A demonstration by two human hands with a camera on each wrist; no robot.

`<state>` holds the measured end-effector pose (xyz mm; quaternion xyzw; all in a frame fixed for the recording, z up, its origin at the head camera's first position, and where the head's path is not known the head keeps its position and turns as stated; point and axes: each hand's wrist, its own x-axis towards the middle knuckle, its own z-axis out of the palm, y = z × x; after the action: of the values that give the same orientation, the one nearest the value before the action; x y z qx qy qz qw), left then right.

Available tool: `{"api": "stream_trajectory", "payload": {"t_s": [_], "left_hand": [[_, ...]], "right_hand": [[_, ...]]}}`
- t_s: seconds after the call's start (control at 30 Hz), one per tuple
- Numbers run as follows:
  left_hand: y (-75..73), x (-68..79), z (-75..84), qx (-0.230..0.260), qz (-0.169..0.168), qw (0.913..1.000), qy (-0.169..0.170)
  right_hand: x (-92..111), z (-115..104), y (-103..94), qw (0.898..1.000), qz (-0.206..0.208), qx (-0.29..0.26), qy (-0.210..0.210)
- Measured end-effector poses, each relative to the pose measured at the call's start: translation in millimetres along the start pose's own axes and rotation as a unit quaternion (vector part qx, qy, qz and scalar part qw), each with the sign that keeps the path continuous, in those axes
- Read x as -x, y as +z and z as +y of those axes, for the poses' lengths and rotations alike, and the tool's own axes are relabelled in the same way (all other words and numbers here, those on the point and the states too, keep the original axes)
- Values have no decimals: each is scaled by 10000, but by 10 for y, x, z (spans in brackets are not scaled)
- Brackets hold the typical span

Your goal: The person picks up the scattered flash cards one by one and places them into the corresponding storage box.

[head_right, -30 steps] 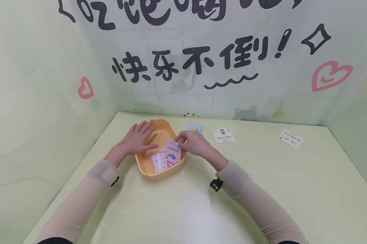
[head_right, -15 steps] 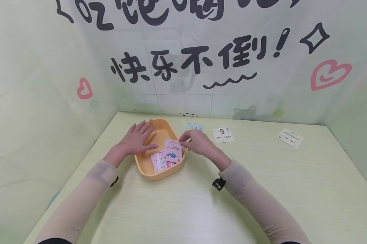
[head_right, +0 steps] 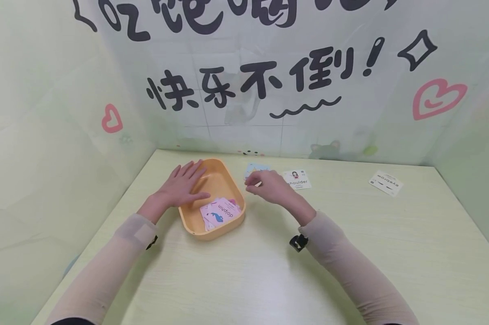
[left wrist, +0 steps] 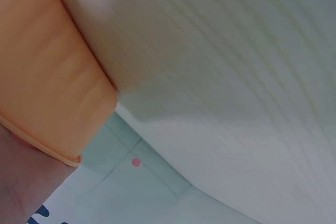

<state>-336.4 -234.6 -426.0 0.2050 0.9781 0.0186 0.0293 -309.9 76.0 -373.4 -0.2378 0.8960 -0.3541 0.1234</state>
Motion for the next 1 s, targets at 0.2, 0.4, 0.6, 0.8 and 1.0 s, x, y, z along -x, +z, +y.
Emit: {"api": "stream_trajectory", "payload": {"t_s": [0.2, 0.4, 0.6, 0.8, 1.0], "left_hand": [[-12, 11, 6, 9, -55, 10000, -31], [-10, -2, 5, -4, -76, 10000, -27], [-14, 4, 9, 0, -65, 10000, -18], [-10, -1, 6, 21, -51, 10000, -16], [-14, 6, 8, 25, -23, 10000, -22]], "right_hand": [[64, 137, -152, 9996, 198, 125, 145], [167, 371, -342, 9980, 404, 344, 334], [344, 607, -562, 9950, 731, 555, 401], [549, 873, -786, 9898, 949, 864, 615], [743, 1184, -1010, 9848, 1090, 1071, 826]]}}
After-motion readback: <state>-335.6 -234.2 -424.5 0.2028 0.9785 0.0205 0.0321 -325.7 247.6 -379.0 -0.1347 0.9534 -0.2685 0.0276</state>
